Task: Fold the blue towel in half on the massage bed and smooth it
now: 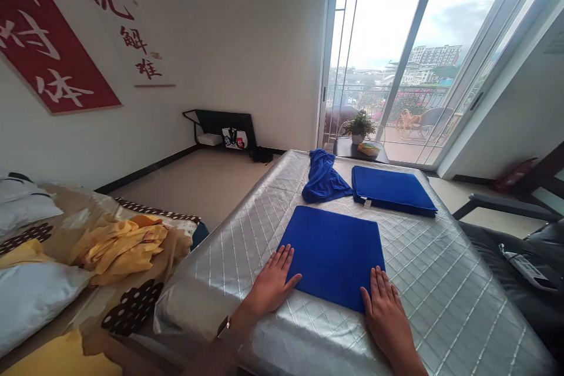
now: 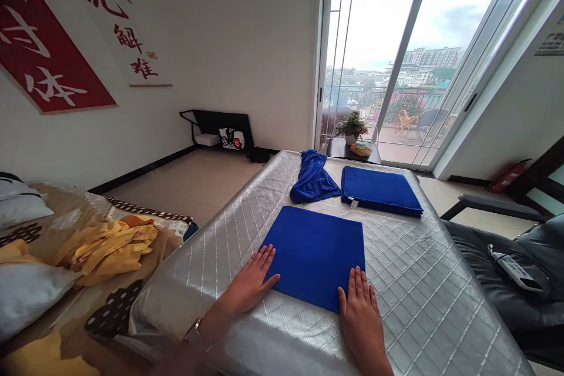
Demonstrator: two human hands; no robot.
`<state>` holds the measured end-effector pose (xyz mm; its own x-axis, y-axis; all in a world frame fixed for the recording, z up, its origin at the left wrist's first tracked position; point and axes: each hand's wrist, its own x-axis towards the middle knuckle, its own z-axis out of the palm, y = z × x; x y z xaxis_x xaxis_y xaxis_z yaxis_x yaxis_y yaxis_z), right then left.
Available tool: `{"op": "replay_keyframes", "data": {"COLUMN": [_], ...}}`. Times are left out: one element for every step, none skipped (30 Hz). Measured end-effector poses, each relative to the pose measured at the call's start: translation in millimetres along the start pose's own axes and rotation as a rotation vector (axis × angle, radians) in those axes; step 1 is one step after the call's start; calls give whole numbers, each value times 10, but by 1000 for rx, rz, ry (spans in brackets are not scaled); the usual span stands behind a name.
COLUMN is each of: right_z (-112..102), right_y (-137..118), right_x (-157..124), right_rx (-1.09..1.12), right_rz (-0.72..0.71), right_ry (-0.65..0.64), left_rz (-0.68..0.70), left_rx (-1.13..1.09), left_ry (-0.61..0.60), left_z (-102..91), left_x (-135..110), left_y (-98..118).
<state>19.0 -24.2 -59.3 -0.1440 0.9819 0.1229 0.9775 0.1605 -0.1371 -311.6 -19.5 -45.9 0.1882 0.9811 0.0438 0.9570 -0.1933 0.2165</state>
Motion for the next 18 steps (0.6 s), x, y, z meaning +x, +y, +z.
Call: {"op": "replay_keyframes", "data": {"right_z": [1,4,6,7,7,4,-2,-10,-19,-29,-39,-49,-57,-63,-67,-70,-71,-72], "right_y": [-1,-4,-10,-19,-28,-37,-45,-50,-53,-53,-52,-51,-50,-50,-53,-58,-65,-73], "right_x": [-10,-22,-33,-44,-53,-60,-64,-67,-68,-69,-70,-70,-72,-73,-74,-75,-75,-76], "right_rx": [3,4,5,6,6,6,3,-2,-8,-15,-21,-25,-27,-26,-22,-15,-7,-1], "right_rz": [-1,-1,2,8,17,27,36,40,39,34,25,15,9,7,9,14,22,30], "right_ry": [-4,-7,-9,-12,-14,-19,-25,-34,-45,-55,-63,-69,-71,-72,-72,-74,-75,-75], "left_rz": [-16,-33,-43,-38,-11,44,120,211,309,407,495,562,604,626,629,616,595,564], "left_rx": [3,7,7,3,-7,-26,-50,-77,-103,-126,-144,-158,-167,-173,-176,-176,-172,-163], "left_ry": [6,15,24,31,27,12,-14,-40,-62,-77,-88,-94,-102,-112,-123,-134,-141,-144], "left_z": [-2,-3,-4,-6,-9,-15,-23,-33,-42,-50,-56,-58,-57,-54,-50,-48,-48,-52], "left_x": [5,13,28,50,80,118,164,215,271,328,385,437,483,519,545,558,558,543], "left_y": [6,25,65,131,227,354,507,679,859,1036,1198,1334,1435,1496,1514,1490,1427,1328]}}
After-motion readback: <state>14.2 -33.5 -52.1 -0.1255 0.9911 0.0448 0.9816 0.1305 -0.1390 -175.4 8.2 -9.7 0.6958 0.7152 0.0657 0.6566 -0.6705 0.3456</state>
